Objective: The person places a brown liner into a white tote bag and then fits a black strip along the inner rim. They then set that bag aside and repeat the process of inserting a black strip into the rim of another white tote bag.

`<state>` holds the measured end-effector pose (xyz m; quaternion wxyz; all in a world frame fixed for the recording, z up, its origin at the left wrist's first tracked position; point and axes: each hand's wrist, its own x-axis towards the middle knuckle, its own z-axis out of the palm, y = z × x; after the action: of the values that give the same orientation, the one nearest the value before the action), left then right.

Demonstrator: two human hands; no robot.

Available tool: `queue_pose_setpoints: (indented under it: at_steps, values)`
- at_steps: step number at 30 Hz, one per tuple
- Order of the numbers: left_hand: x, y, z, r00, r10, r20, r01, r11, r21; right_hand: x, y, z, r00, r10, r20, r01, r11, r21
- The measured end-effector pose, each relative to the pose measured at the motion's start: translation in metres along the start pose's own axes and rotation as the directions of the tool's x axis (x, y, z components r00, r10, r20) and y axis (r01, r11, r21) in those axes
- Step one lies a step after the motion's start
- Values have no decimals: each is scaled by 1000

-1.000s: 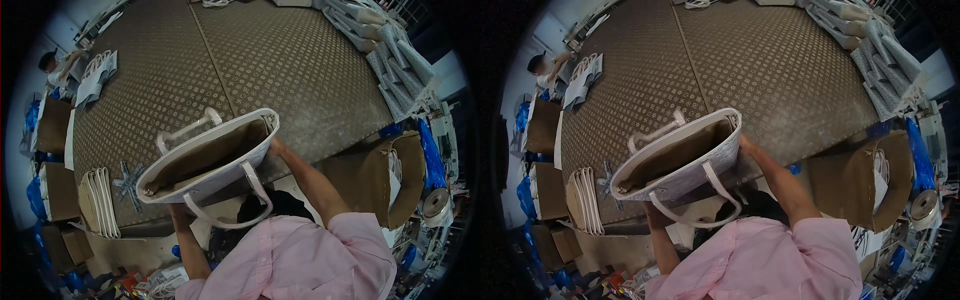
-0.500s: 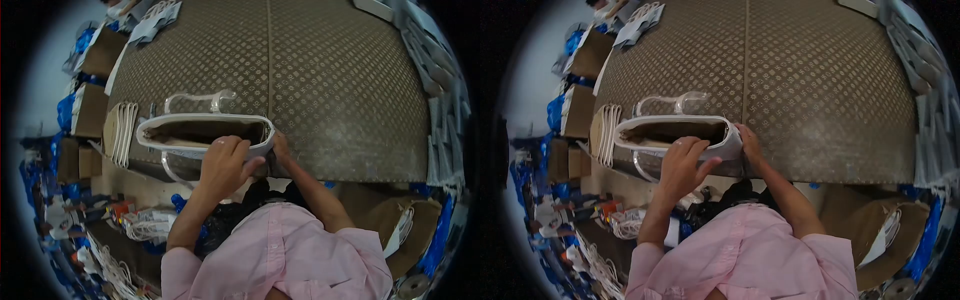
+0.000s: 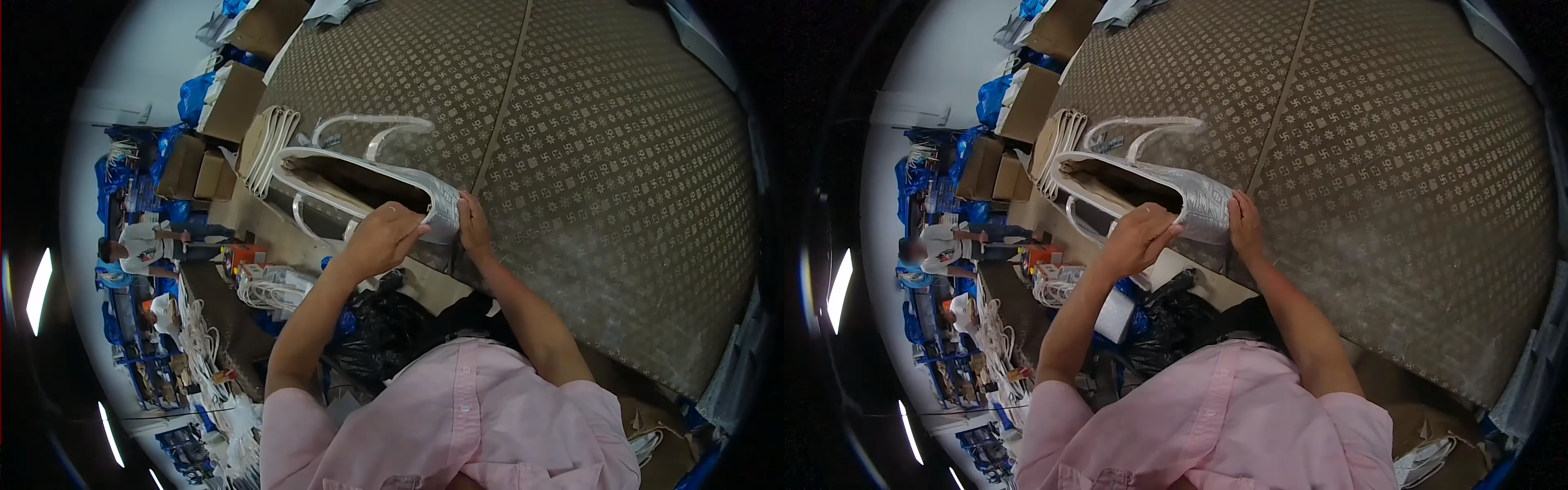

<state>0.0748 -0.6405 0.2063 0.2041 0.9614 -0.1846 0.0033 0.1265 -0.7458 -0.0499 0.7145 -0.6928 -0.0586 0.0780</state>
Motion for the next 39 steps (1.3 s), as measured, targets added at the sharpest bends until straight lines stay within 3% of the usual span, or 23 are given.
queue_pose_setpoints:
  at_steps: [6,9,12,14,15,17,18,21,22,23,24,26,27,28,29,31,32,33,35,36,37,38,39]
  values:
    - [8,-6,2,963,260,-64,-255,964,76,0,11,-4,997,-81,-5,81,996,46]
    - [1,-18,-11,997,75,-2,-75,997,1,7,-2,-10,998,-23,51,25,999,-31]
    - [-13,-19,-16,979,152,-134,-162,984,-68,1,1,-7,987,31,157,-26,999,-31]
    - [-25,-13,-31,960,175,-220,-204,972,-115,2,-1,-4,919,330,218,-395,788,472]
    - [-32,-10,-43,935,176,-307,-229,963,-145,-3,-13,-5,918,347,191,-396,782,481]
    - [-41,-9,-59,961,188,-201,-225,959,-175,-7,-54,-12,814,382,438,-581,513,632]
    - [-47,-9,-61,984,143,-107,-165,955,-248,-11,-61,-11,816,395,421,-577,513,636]
    - [-45,8,-69,998,49,35,-36,948,-317,-21,-56,-8,839,502,211,-516,609,602]
    - [-36,18,-81,927,-70,368,143,974,-175,-23,-40,-5,888,432,155,-438,696,569]
    - [-26,19,-87,742,-211,637,255,967,24,-25,-31,-5,931,349,103,-349,775,527]
    - [-18,8,-89,739,-208,641,254,967,20,-28,-31,-6,930,355,100,-352,774,527]
    - [-11,-27,-99,519,162,839,202,931,-304,-33,-43,-3,981,195,-4,-183,926,330]
    - [-19,-51,-87,645,318,695,268,757,-596,-35,-56,-1,981,192,7,-182,922,342]
    - [-27,-77,-84,645,297,704,278,766,-579,-39,-74,0,992,127,-15,-118,952,281]
    - [-34,-103,-85,495,303,815,419,738,-529,-44,-86,4,997,67,-34,-58,973,222]
    - [-37,-107,-103,438,325,838,670,504,-545,-45,-93,7,994,-97,-48,101,991,91]
    - [-39,-108,-104,441,307,844,676,505,-537,-46,-95,8,964,-263,-46,260,963,-68]
    - [-43,-114,-100,495,139,858,416,829,-374,-48,-100,9,963,-267,-36,265,963,-51]
    - [-55,-131,-80,590,-21,807,116,991,-59,-47,-109,13,945,-322,-59,319,946,-60]
    - [-66,-135,-58,671,-203,714,637,651,-413,-44,-112,15,941,-332,-57,330,943,-48]
    - [-76,-138,-35,719,-374,586,641,29,-767,-43,-115,17,924,-383,-24,378,919,-111]
    - [-80,-136,-17,741,-422,522,517,-138,-845,-46,-118,20,905,-426,14,422,890,-171]
    - [-82,-128,-6,761,-422,494,479,-148,-865,-46,-122,21,900,-434,25,432,886,-166]
